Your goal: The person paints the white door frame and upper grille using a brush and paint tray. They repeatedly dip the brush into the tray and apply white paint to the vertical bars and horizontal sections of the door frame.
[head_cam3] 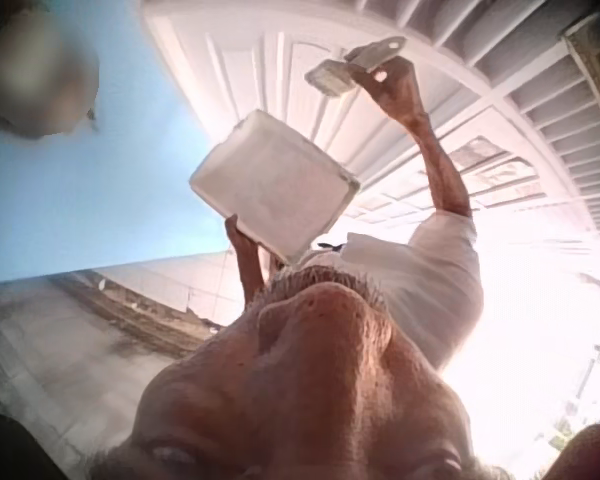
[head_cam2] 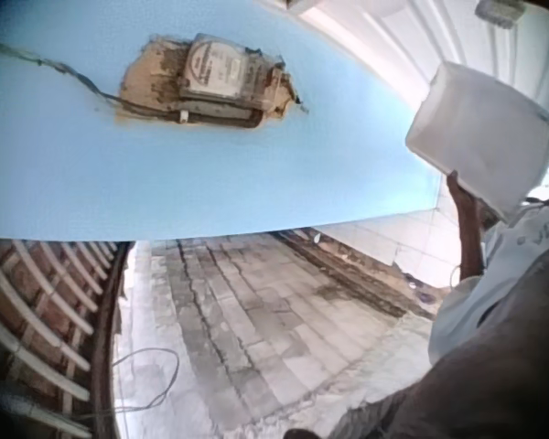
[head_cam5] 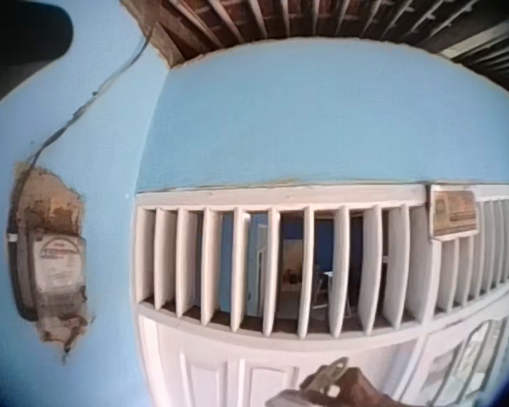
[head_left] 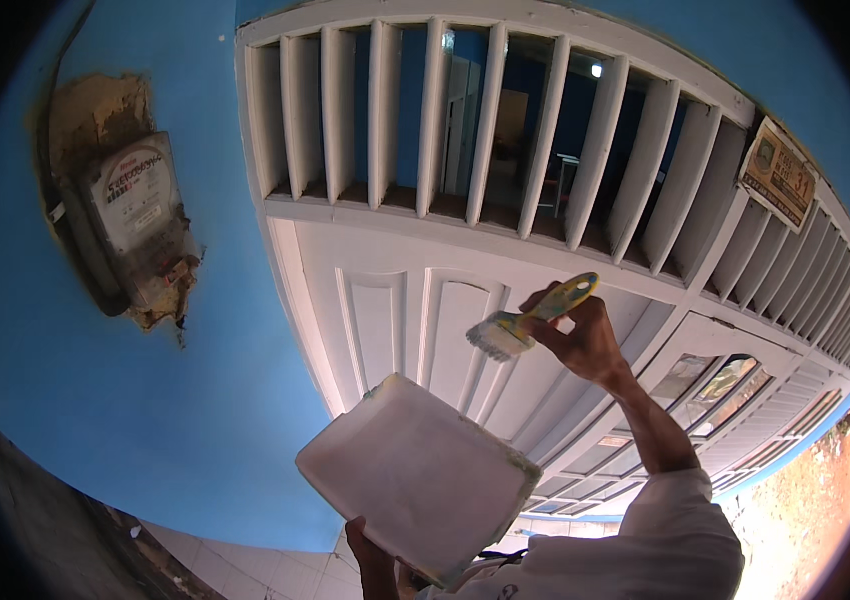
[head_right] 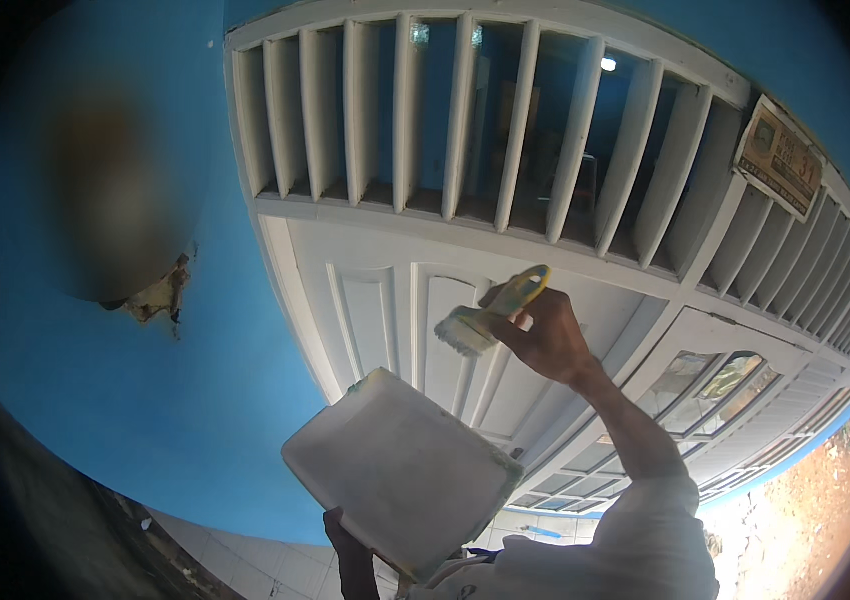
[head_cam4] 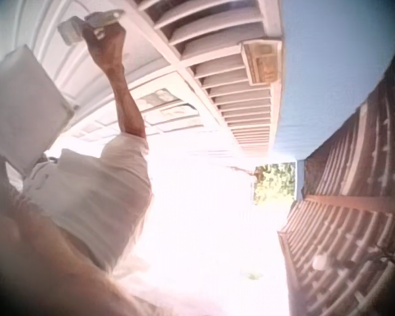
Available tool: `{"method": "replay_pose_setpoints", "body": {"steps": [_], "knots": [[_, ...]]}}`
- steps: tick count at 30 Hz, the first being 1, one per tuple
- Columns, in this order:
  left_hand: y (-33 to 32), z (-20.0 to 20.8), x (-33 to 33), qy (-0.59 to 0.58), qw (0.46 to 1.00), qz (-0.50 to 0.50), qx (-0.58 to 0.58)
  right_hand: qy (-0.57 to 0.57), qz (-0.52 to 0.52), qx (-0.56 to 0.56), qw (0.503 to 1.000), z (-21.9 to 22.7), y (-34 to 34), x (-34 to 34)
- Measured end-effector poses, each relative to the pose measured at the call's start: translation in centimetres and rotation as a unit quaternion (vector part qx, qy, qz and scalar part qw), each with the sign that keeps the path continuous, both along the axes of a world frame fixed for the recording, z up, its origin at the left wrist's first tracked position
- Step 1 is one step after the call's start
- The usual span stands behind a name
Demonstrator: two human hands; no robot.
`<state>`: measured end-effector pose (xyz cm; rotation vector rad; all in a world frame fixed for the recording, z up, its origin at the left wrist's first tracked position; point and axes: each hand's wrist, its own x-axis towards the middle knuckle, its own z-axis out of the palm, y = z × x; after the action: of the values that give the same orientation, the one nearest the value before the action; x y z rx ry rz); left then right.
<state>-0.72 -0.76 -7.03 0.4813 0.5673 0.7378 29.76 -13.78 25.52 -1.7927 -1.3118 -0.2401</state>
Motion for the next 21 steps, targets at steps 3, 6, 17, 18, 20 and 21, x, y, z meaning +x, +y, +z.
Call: {"method": "replay_pose_setpoints", "body": {"steps": [3, 6, 17, 18, 20, 21], "knots": [[-0.6, 1.6, 0.6, 0.009, 0.999, 0.018, 0.025, 0.277, -0.053, 0.133, 0.95, -6.9, -4.8, 1.5], [-1.2, 2.6, 0.9, 0.039, 0.998, 0.03, 0.04, 0.544, -0.08, 0.259, 0.794, -14.4, -8.4, 1.5], [-3.7, 5.3, 2.1, 0.101, 0.99, 0.094, 0.034, 0.661, -0.001, 0.343, 0.668, -19.4, -11.6, 1.8], [-3.8, 5.5, 2.3, 0.107, 0.989, 0.097, 0.038, 0.647, 0.004, 0.345, 0.68, -18.8, -11.4, 2.2], [-3.9, 6.4, 2.7, 0.121, 0.987, 0.097, 0.049, 0.614, 0.011, 0.358, 0.704, -17.9, -11.2, 2.9], [-4.2, 6.9, 2.6, 0.131, 0.985, 0.096, 0.052, 0.603, 0.0, 0.355, 0.714, -17.5, -11.0, 2.8]]}}
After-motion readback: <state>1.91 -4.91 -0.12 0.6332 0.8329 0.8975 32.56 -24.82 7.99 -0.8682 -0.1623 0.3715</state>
